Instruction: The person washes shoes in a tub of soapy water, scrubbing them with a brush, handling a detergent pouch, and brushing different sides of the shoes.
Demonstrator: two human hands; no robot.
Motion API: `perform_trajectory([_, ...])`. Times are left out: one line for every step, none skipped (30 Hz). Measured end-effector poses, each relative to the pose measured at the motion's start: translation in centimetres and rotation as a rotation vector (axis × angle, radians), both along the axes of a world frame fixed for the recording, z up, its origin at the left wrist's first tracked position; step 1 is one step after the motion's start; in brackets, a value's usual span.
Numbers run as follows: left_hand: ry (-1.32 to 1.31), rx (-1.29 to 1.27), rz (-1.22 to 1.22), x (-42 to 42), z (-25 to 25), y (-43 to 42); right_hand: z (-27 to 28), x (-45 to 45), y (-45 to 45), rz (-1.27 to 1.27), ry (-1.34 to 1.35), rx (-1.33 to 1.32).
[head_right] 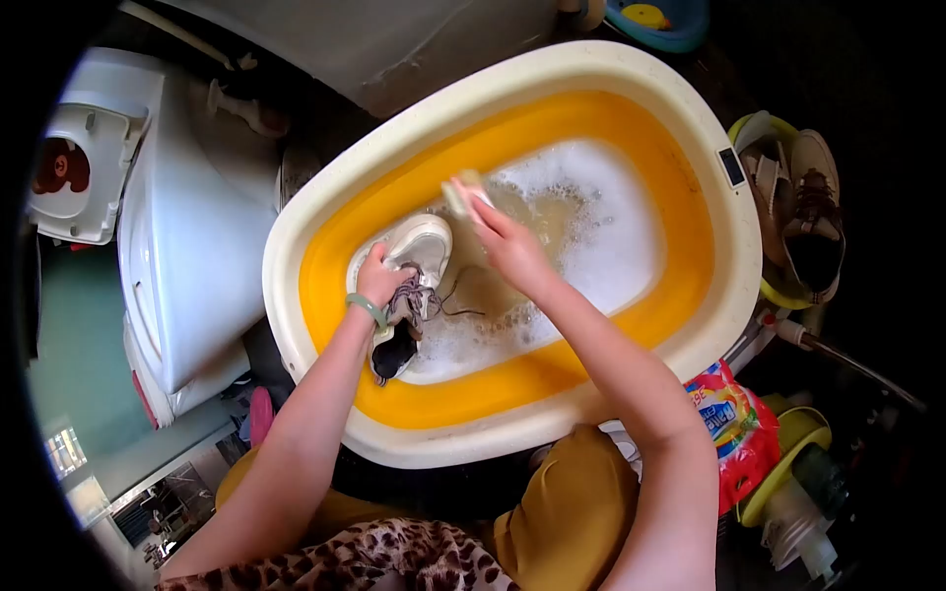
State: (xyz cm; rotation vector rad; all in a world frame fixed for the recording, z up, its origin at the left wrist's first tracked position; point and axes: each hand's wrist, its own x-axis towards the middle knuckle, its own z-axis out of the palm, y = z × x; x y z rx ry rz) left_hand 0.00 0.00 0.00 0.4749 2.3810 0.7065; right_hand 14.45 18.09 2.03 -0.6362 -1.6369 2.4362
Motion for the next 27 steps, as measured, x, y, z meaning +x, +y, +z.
perform_trajectory([-0.040, -0.023, -0.012, 0.7, 0.6, 0.0, 1.8, -0.3, -0.6, 0.061, -0.116, 0.046])
perform_trajectory([-0.075, -0.037, -0.024, 1.2, 1.1, 0.1, 2.8, -0.2, -0.7, 0.125, -0.228, 0.100])
perform_trajectory([0.013, 0.041, -0.031, -2.1, -0.3, 2.1, 1.5, -2.8, 0.6, 0.106, -0.146, 0.183])
perform_trajectory([0.029, 0.011, -0.006, -3.2, 0.2, -0.1, 0.3, -3.1, -1.9, 0.109, -0.114, 0.270])
perform_trajectory([0.006, 0.015, 0.015, -2.9, -0.1, -0.9, -1.5, -2.1, -3.7, 0.108, -0.123, 0.389])
perform_trajectory([0.050, 0.037, -0.050, -1.1, -1.1, 0.0, -5.0, 1.0, -3.9, -0.046, -0.047, 0.589])
perform_trajectory([0.044, 0.050, -0.043, -1.2, -0.7, 0.8, -5.8, 2.1, -2.5, -0.038, -0.052, 0.602])
perform_trajectory([-0.069, 0.084, 0.082, -2.5, 1.1, 0.8, -6.8, 2.3, -1.9, 0.149, -0.242, 0.591])
perform_trajectory([-0.227, 0.107, 0.207, -1.8, 1.7, 0.2, -7.7, 4.4, -2.0, 0.352, -0.476, 0.560])
perform_trajectory([-0.331, 0.245, 0.227, -1.8, 0.3, -0.2, -8.6, 5.9, -0.9, 0.226, -0.436, 0.628])
perform_trajectory([-0.335, 0.257, 0.233, -2.2, -1.1, -0.4, -9.8, 6.3, 0.3, 0.106, -0.376, 0.708])
perform_trajectory([-0.602, 0.326, 0.248, -2.0, -0.7, -0.8, -9.3, 6.0, 1.1, 0.124, -0.380, 0.699])
perform_trajectory([-0.870, 0.401, 0.252, -2.0, -0.4, -0.8, -7.6, 5.1, 2.9, 0.060, -0.473, 0.741])
perform_trajectory([-0.970, 0.308, 0.221, -2.5, -2.1, -1.4, -6.4, 4.5, 4.2, -0.015, -0.562, 0.793])
perform_trajectory([-1.013, 0.375, 0.245, -1.6, -2.6, -1.4, -5.8, 4.4, 4.5, -0.020, -0.565, 0.804])
perform_trajectory([-1.058, 0.441, 0.269, -0.6, -2.3, -1.1, -5.3, 4.4, 4.7, 0.101, -0.683, 0.874])
perform_trajectory([-1.019, 0.515, 0.328, 0.8, -2.1, -0.6, -4.9, 4.4, 4.5, 0.224, -0.800, 0.931])
perform_trajectory([-0.955, 0.379, 0.346, 1.2, -1.5, -0.2, -5.4, 5.0, 3.3, 0.247, -0.738, 0.937])
perform_trajectory([-0.925, 0.314, 0.277, 0.5, -1.7, -0.1, -6.1, 5.7, 2.4, 0.253, -0.737, 0.932])
perform_trajectory([-0.736, 0.133, 0.324, -0.1, -1.6, -0.6, -6.9, 6.2, 1.4, 0.276, -0.633, 0.914])
perform_trajectory([-0.544, -0.048, 0.360, -0.2, 0.2, -0.5, -7.4, 6.5, 0.8, 0.293, -0.529, 0.891])
perform_trajectory([-0.540, -0.057, 0.357, -0.1, 1.4, -0.5, -7.0, 6.1, 0.6, 0.325, -0.554, 0.922])
perform_trajectory([-0.513, 0.080, 0.427, 0.3, 2.5, -0.7, -6.6, 5.8, 0.7, 0.317, -0.554, 0.913])
perform_trajectory([-0.489, 0.221, 0.495, 0.8, 3.5, -0.8, -5.8, 5.5, 1.2, 0.278, -0.616, 0.926])
perform_trajectory([-0.488, 0.219, 0.488, 1.9, 4.7, -0.7, -5.5, 5.3, 1.8, 0.239, -0.677, 0.941])
perform_trajectory([-0.400, 0.227, 0.407, 3.8, 5.8, -0.3, -6.9, 5.3, 2.1, 0.120, -0.633, 0.988])
perform_trajectory([-0.317, 0.234, 0.326, 5.7, 6.4, -0.1, -7.3, 5.3, 2.3, 0.115, -0.641, 0.985])
